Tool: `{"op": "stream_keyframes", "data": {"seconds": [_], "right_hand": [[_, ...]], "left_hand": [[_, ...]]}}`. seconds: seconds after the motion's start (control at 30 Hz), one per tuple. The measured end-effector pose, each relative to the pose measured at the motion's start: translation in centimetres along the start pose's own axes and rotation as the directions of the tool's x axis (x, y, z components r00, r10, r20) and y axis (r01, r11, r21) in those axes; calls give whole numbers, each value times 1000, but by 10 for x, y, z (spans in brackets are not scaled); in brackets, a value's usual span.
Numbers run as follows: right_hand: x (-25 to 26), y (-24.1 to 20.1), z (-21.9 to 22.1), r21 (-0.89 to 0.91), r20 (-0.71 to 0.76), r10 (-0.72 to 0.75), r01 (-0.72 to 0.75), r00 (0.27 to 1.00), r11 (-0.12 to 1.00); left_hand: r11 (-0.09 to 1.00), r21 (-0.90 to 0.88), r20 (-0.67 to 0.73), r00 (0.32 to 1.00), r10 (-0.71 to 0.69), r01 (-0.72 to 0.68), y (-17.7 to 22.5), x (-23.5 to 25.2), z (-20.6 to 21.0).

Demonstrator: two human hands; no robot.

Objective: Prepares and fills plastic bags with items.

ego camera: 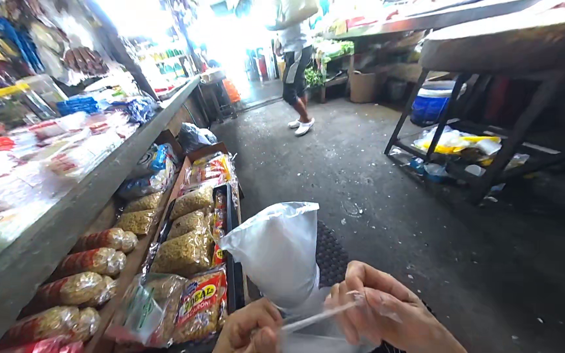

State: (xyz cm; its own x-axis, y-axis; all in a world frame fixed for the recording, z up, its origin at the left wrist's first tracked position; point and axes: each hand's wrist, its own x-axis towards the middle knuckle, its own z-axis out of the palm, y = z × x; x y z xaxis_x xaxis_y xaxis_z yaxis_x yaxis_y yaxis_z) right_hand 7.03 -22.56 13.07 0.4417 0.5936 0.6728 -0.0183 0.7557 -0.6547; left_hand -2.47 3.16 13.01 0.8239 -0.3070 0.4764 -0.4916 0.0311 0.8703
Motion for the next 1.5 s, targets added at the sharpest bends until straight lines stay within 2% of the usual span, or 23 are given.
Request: {"op": "stream_keyframes", "data": {"seconds": [0.1,0.17,0.23,0.33,0.37,0.43,0.53,0.6,0.67,0.73,0.8,0.87,0.97,1.07,1.13,1.2,1.27,1.3,1.4,1.5], "right_hand": [[-1,-3,-2,-80,-8,65,-65,998,995],[-3,-7,-2,-91,9,66,-65,998,994],[-6,-13,-2,-91,-24,28,-30,999,995],[-2,-23,-3,-69,-68,-41,36,997,997],[0,-24,-3,-66,-75,-41,36,996,997],[6,-23,-5,-82,-82,-40,33,996,996],[16,-20,-12,-62,-70,-40,35,997,997],[25,-20,-13,-59,-87,-60,55,994,997],[40,-25,-13,-92,-118,-94,83,989,992],[57,-31,-9,-149,-259,-77,39,963,988],[80,-41,1,-199,-500,-12,-102,866,975],[104,-46,4,-211,-644,67,-261,762,942],[124,-39,-4,-189,-724,162,-419,670,888],[123,-25,-21,-162,-711,272,-527,648,834],[118,-21,-28,-157,-679,369,-617,635,771],[111,-18,-30,-184,-648,460,-711,607,679],[104,-13,-32,-201,-618,537,-776,574,598],[100,-11,-34,-208,-606,558,-791,566,576],[90,-5,-39,-230,-608,566,-806,557,546],[81,4,-46,-243,-615,571,-820,543,518]], "left_hand": [[985,-99,-93,987,134,-143,-4,0,0],[970,-146,-135,975,177,-196,-3,0,1],[987,-87,-66,989,133,-138,-2,-4,-2],[999,-18,166,985,-43,46,-5,-13,-15],[996,-31,183,980,-81,89,-7,-15,-17],[994,-70,61,995,-79,83,-8,-18,-19],[961,-254,-123,989,82,-111,1,-8,-17],[923,-350,-198,975,97,-163,12,5,-15],[952,-293,-310,951,-4,-92,26,19,-18],[991,-123,-467,878,-103,51,42,40,-20],[984,60,-580,809,-102,167,55,63,-22],[921,210,-659,743,-113,327,64,83,-24],[801,306,-714,680,-163,514,59,95,-34],[738,321,-721,659,-216,594,42,88,-41],[770,257,-713,653,-256,583,28,79,-41],[791,132,-694,626,-356,597,12,68,-41],[745,-60,-700,504,-506,664,-2,63,-34],[740,-138,-680,480,-554,658,-9,60,-30],[754,-322,-592,499,-632,572,-31,47,-22],[733,-410,-542,502,-674,543,-45,39,-17]]}}
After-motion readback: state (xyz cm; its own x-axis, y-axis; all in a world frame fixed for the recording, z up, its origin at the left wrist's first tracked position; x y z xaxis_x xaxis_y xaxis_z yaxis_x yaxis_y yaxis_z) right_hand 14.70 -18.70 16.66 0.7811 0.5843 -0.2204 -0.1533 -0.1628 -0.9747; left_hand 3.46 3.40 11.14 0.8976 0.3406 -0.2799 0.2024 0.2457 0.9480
